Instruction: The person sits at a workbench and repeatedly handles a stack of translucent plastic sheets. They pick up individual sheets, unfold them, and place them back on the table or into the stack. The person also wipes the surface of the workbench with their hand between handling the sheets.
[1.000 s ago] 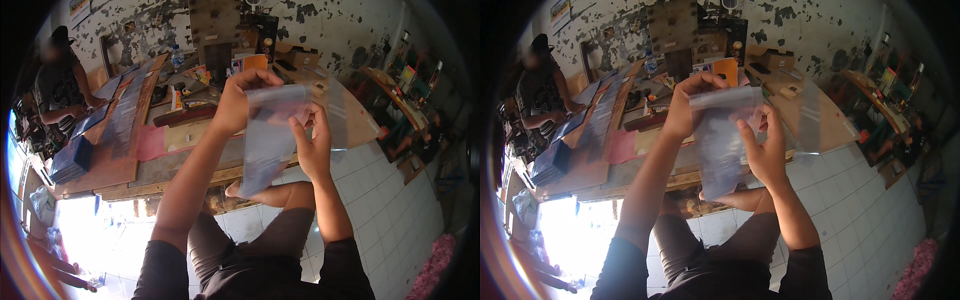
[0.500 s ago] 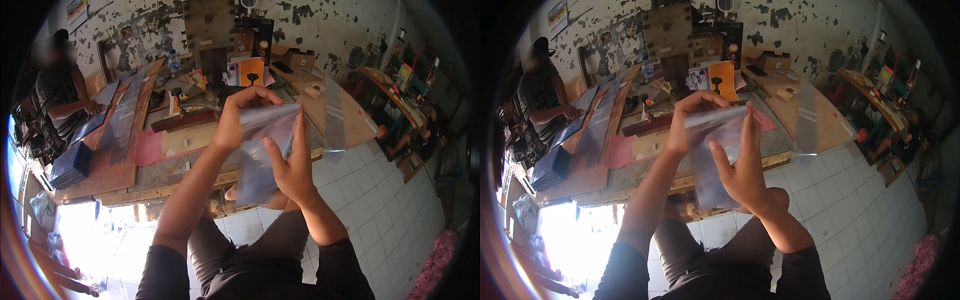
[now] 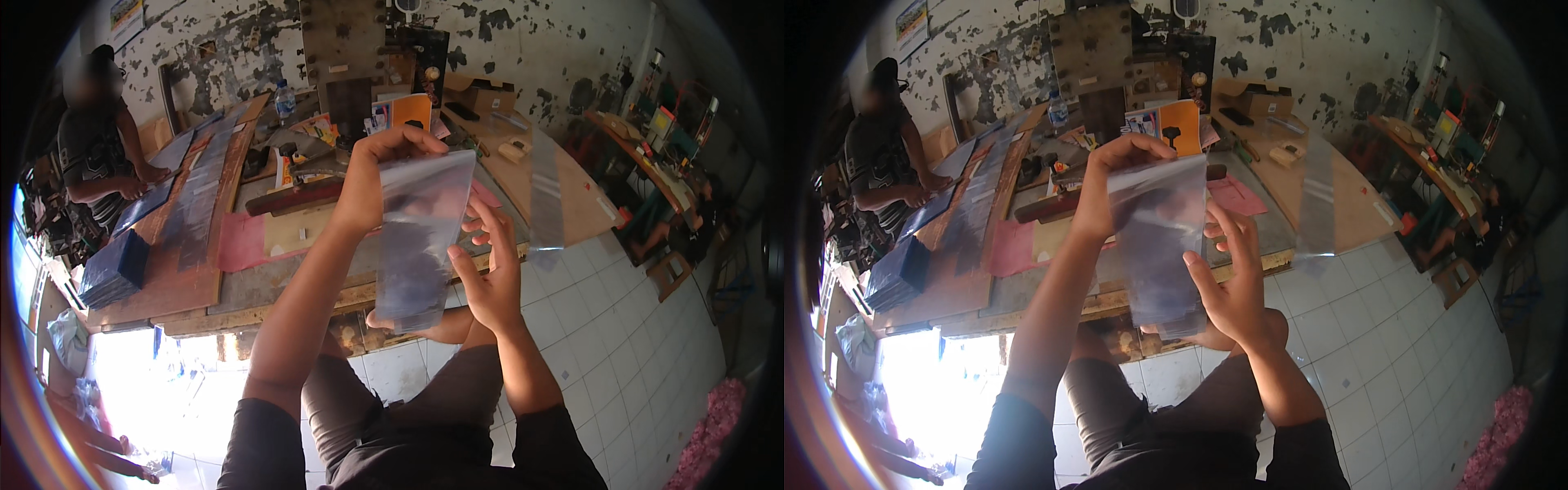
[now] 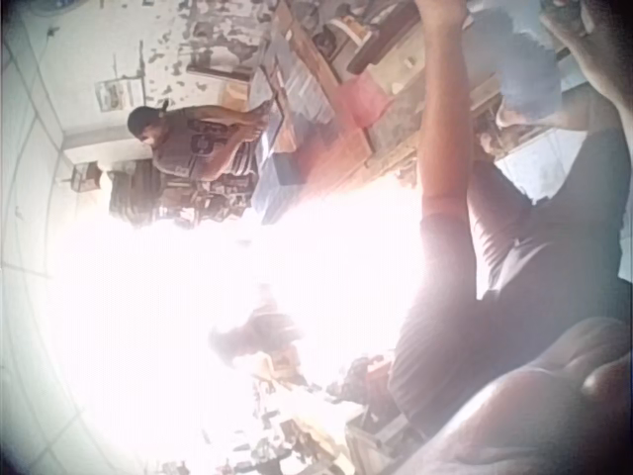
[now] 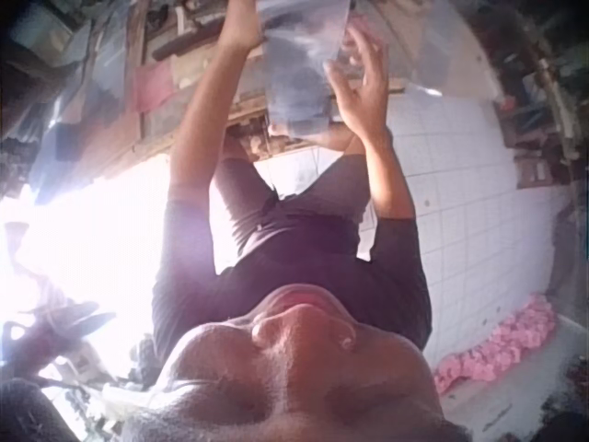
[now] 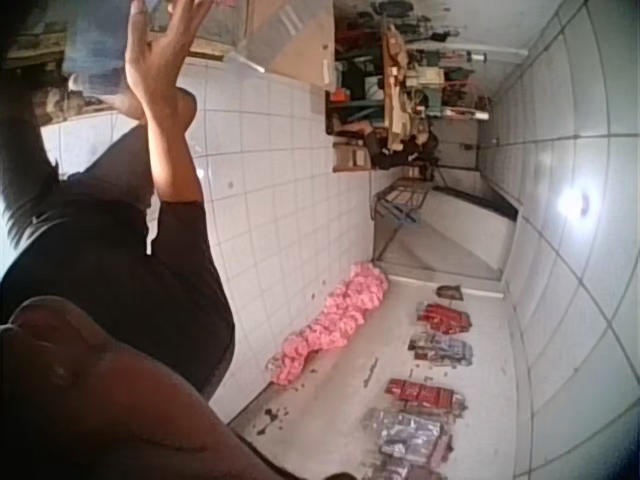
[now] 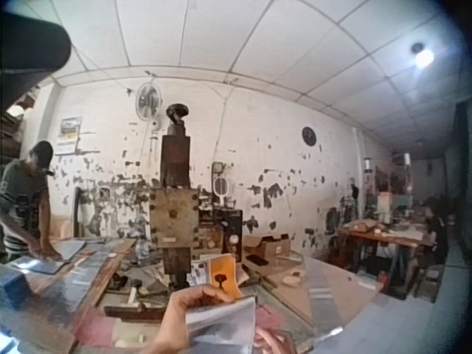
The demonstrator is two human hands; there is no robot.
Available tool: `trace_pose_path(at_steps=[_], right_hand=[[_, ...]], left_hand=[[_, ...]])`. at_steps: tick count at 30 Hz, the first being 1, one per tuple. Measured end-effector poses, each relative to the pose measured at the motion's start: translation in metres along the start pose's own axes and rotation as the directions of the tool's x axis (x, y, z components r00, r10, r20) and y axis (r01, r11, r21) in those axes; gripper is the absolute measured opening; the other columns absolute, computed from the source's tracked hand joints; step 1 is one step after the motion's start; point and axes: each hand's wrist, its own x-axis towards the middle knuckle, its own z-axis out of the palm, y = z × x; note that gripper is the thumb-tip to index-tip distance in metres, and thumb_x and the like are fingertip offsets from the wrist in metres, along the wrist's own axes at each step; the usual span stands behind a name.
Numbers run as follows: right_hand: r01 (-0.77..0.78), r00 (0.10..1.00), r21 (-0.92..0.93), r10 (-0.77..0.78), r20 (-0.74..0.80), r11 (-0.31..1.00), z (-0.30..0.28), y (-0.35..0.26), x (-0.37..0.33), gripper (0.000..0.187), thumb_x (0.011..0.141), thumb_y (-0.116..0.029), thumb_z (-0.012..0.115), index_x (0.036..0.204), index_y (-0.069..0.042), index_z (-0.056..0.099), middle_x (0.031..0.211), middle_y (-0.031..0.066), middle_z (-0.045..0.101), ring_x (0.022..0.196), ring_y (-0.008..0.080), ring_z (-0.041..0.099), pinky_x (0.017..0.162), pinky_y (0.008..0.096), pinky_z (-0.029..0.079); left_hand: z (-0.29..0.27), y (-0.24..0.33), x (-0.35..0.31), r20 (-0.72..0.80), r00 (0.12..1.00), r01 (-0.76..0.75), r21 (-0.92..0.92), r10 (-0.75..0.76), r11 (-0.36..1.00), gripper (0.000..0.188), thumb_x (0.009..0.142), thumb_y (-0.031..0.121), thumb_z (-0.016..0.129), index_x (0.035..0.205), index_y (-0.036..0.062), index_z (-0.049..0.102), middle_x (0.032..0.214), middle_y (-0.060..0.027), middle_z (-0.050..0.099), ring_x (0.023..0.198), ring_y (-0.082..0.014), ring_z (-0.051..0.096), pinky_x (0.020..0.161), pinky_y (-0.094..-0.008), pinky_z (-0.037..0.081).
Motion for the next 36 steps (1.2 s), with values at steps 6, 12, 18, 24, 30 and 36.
trace_pose_path(at_steps=[6, 12, 18, 24, 30, 36], right_hand=[[-0.012, 1.0, 0.008, 0.012, 0.016, 1.0, -0.001, -0.004, 0.007, 0.066, 0.089, -0.012, 0.076, 0.149, -0.008, 0.05, 0.131, 0.0101, 0.055, 0.113, 0.0219, 0.058, 0.094, 0.0369, 0.047], [-0.043, 0.999, -0.013, 0.043, 0.008, 0.999, 0.003, -0.007, 0.003, 0.069, 0.087, -0.01, 0.078, 0.149, -0.007, 0.049, 0.132, 0.0098, 0.055, 0.118, 0.0228, 0.057, 0.096, 0.038, 0.047], [-0.049, 0.999, -0.046, 0.049, 0.004, 0.998, 0.009, -0.011, -0.001, 0.071, 0.087, -0.011, 0.079, 0.15, -0.007, 0.048, 0.134, 0.0103, 0.054, 0.122, 0.0242, 0.056, 0.098, 0.0399, 0.045], [-0.039, 0.999, -0.073, 0.04, 0.013, 0.997, 0.011, -0.012, -0.005, 0.073, 0.086, -0.011, 0.079, 0.151, -0.008, 0.047, 0.136, 0.012, 0.053, 0.124, 0.0259, 0.056, 0.098, 0.0404, 0.045], [-0.102, 0.995, -0.048, 0.102, -0.017, 0.994, 0.013, -0.004, -0.009, 0.079, 0.085, -0.016, 0.081, 0.154, -0.006, 0.043, 0.139, 0.0157, 0.05, 0.126, 0.0304, 0.054, 0.104, 0.0461, 0.043], [0.14, 0.99, -0.186, -0.144, -0.007, 0.973, 0.015, -0.01, -0.003, 0.105, 0.081, -0.027, 0.087, 0.159, 0.0, 0.022, 0.152, 0.027, 0.029, 0.141, 0.0428, 0.036, 0.115, 0.0562, 0.035]], left_hand=[[0.002, -0.001, 0.0, -0.015, 1.0, -0.002, -0.041, 0.002, 0.999, 0.018, 0.092, 0.003, 0.067, 0.109, -0.0002, 0.069, 0.104, -0.0086, 0.074, 0.092, -0.0143, 0.071, 0.082, -0.0287, 0.058], [0.001, 0.005, 0.001, -0.038, 0.999, -0.008, -0.029, 0.006, 1.0, 0.024, 0.083, 0.001, 0.072, 0.108, 0.0002, 0.07, 0.103, -0.006, 0.073, 0.096, -0.0124, 0.068, 0.089, -0.0308, 0.055], [-0.005, 0.004, 0.001, -0.053, 0.999, -0.009, 0.036, 0.011, 0.999, 0.021, 0.086, 0.004, 0.07, 0.107, 0.0007, 0.07, 0.101, -0.0063, 0.073, 0.094, -0.0126, 0.068, 0.088, -0.0306, 0.056], [-0.005, 0.005, 0.003, -0.108, 0.988, 0.101, -0.061, -0.107, 0.993, 0.019, 0.087, 0.003, 0.066, 0.105, 0.0009, 0.07, 0.102, -0.0075, 0.073, 0.093, -0.014, 0.068, 0.084, -0.0314, 0.057], [0.009, 0.014, 0.004, -0.14, 0.983, 0.12, -0.013, -0.121, 0.993, 0.02, 0.086, 0.001, 0.066, 0.105, 0.0017, 0.07, 0.102, -0.0071, 0.073, 0.093, -0.0135, 0.067, 0.085, -0.0298, 0.055], [0.032, 0.017, 0.004, -0.2, 0.975, -0.037, 0.286, 0.097, 0.958, 0.03, 0.075, -0.007, 0.073, 0.104, 0.0018, 0.071, 0.098, -0.0062, 0.074, 0.089, -0.0134, 0.068, 0.082, -0.0302, 0.055]])
